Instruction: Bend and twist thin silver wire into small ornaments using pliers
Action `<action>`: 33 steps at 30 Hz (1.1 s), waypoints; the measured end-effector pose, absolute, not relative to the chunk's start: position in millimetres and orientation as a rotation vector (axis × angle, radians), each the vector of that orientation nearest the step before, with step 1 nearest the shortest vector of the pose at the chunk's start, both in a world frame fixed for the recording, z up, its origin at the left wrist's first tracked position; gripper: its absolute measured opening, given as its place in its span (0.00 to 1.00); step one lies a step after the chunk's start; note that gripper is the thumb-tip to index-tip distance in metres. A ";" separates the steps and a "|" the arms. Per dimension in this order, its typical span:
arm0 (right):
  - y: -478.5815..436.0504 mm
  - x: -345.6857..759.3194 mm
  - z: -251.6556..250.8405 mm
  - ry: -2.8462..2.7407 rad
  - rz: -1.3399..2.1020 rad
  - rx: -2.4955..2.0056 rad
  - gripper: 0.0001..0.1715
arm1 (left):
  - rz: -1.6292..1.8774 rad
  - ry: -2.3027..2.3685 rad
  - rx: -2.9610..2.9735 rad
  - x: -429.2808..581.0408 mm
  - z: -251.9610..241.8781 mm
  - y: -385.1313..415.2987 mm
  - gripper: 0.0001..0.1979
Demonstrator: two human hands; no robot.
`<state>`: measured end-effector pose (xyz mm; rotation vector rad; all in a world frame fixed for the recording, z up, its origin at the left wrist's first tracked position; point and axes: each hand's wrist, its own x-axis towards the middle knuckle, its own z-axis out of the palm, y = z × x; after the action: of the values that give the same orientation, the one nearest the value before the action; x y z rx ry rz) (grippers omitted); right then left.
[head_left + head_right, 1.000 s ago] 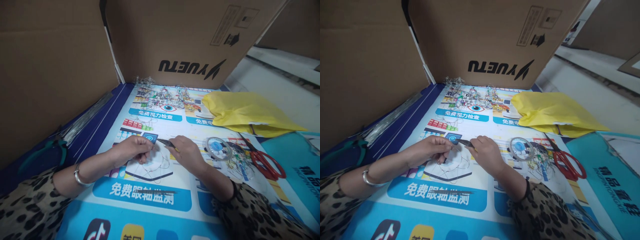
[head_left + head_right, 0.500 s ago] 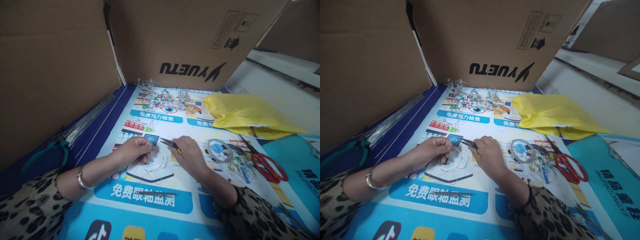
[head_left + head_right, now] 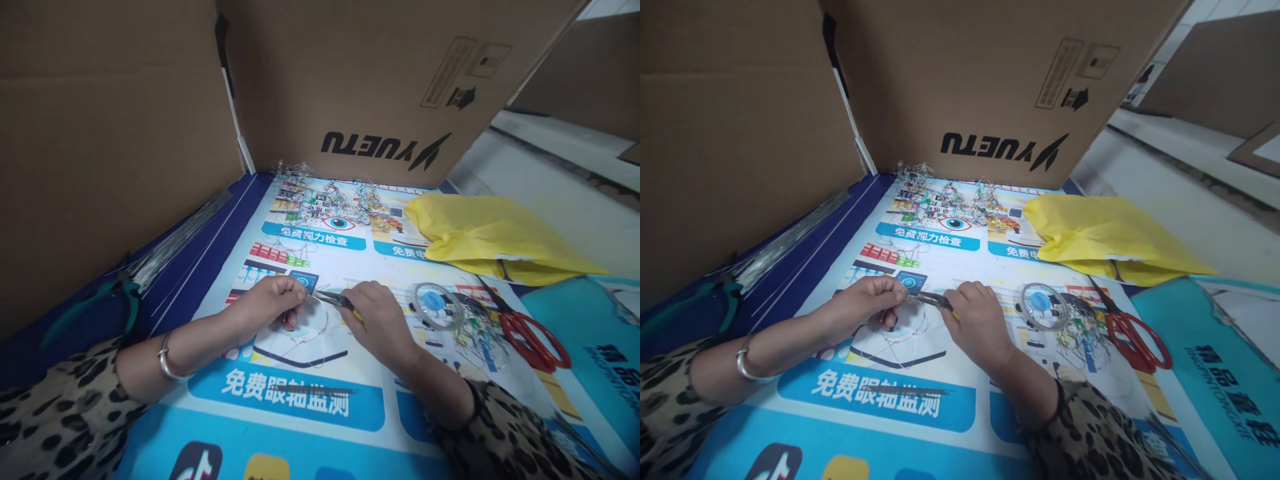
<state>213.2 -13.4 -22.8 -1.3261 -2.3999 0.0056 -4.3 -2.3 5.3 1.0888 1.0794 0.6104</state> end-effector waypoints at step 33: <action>-3.3 218.1 -10.7 -2.665 -0.539 -1.080 0.09 | 0.505 1.085 1.193 -3.5 1.9 -3.2 0.07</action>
<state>218.1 -3.3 -10.7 -1.0797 -2.6651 -0.5391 -3.5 -3.2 1.9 1.1928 1.0845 0.5052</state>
